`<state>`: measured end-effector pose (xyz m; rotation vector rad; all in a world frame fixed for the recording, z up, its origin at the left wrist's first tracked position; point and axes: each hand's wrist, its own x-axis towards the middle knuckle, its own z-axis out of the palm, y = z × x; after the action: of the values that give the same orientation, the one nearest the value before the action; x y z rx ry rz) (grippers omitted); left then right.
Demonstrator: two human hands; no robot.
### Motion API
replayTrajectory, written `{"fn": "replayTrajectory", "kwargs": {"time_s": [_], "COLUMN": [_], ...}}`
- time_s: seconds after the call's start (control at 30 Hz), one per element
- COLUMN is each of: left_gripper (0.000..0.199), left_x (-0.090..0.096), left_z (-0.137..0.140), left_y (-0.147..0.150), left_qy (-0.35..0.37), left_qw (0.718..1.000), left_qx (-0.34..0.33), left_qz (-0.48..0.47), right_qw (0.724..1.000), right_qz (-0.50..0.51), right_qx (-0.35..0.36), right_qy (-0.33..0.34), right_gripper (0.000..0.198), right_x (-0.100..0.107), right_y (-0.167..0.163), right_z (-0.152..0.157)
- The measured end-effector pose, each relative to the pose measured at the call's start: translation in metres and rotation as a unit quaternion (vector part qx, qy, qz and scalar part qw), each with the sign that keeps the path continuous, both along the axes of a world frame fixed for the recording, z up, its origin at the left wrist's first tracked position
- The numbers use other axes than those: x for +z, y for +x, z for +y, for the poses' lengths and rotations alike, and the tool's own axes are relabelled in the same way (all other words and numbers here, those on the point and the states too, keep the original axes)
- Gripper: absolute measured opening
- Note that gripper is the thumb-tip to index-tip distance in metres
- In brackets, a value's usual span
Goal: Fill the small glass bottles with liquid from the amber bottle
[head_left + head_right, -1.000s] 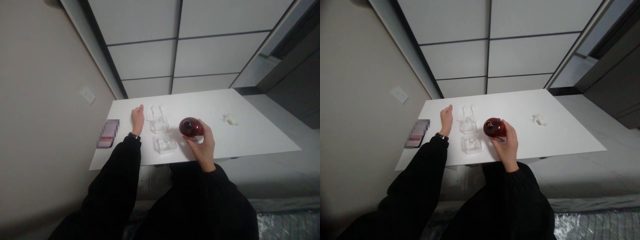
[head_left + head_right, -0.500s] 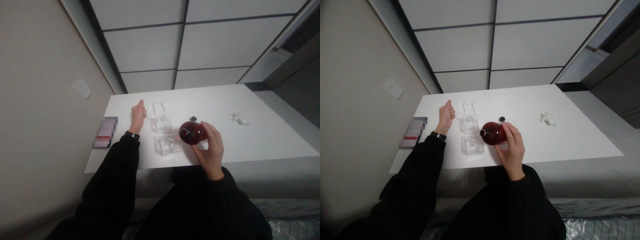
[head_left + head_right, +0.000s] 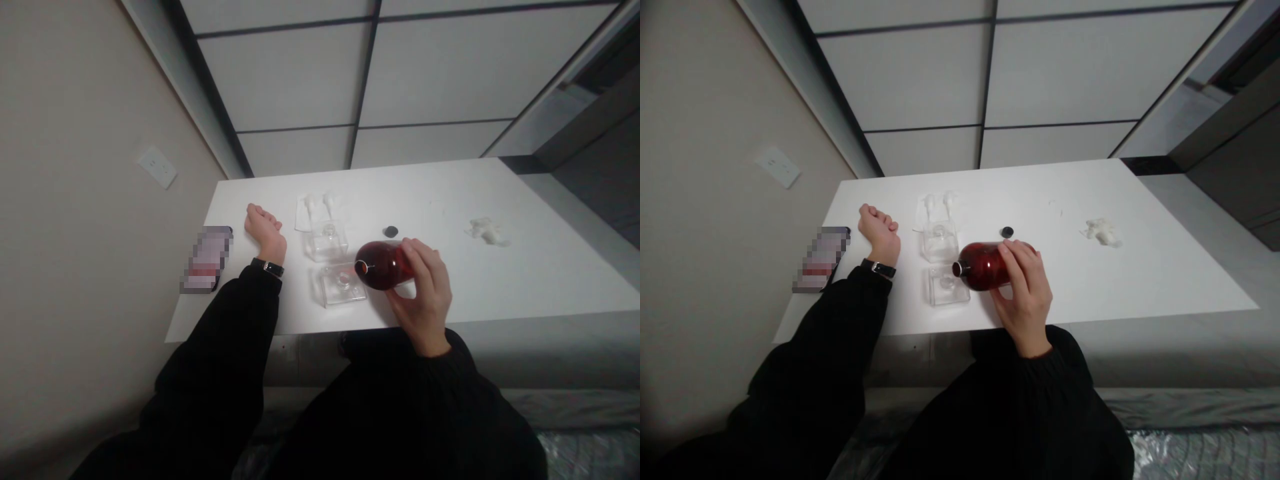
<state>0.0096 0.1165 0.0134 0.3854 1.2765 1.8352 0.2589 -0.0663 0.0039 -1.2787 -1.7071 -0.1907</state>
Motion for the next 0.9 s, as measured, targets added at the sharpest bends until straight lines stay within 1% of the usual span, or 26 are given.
{"fn": "replayTrajectory", "kwargs": {"time_s": [0.1, 0.2, 0.4, 0.53, 0.7, 0.9], "left_gripper": [0.03, 0.029, 0.032, 0.035, 0.036, 0.036], "left_x": [-0.0019, -0.0016, 0.0021, 0.0024, 0.0019, 0.0028], "left_z": [0.0015, 0.0033, 0.0046, 0.004, 0.0033, 0.003], "left_y": [-0.004, -0.0049, 0.0004, 0.002, 0.0018, 0.0023], "left_qy": [0.017, 0.018, 0.033, 0.038, 0.045, 0.042], "left_qw": [1.0, 0.999, 0.997, 0.996, 0.996, 0.997], "left_qx": [0.016, 0.02, -0.004, -0.034, -0.042, -0.041], "left_qz": [-0.009, -0.031, -0.066, -0.067, -0.063, -0.058], "right_qw": [1.0, 1.0, 0.998, 0.997, 0.996, 0.994], "right_qz": [-0.006, -0.018, -0.053, -0.064, -0.076, -0.093], "right_qx": [-0.005, -0.012, -0.024, -0.024, -0.028, -0.041], "right_qy": [0.006, 0.008, 0.041, 0.043, 0.047, 0.047], "right_gripper": [0.085, 0.086, 0.082, 0.081, 0.076, 0.076], "right_x": [0.0005, 0.001, 0.0008, 0.0005, 0.0007, 0.0018], "right_y": [0.0008, 0.002, 0.0028, 0.0027, 0.0031, 0.0036], "right_z": [-0.0001, 0.0, 0.0008, 0.0008, 0.0004, -0.001]}}
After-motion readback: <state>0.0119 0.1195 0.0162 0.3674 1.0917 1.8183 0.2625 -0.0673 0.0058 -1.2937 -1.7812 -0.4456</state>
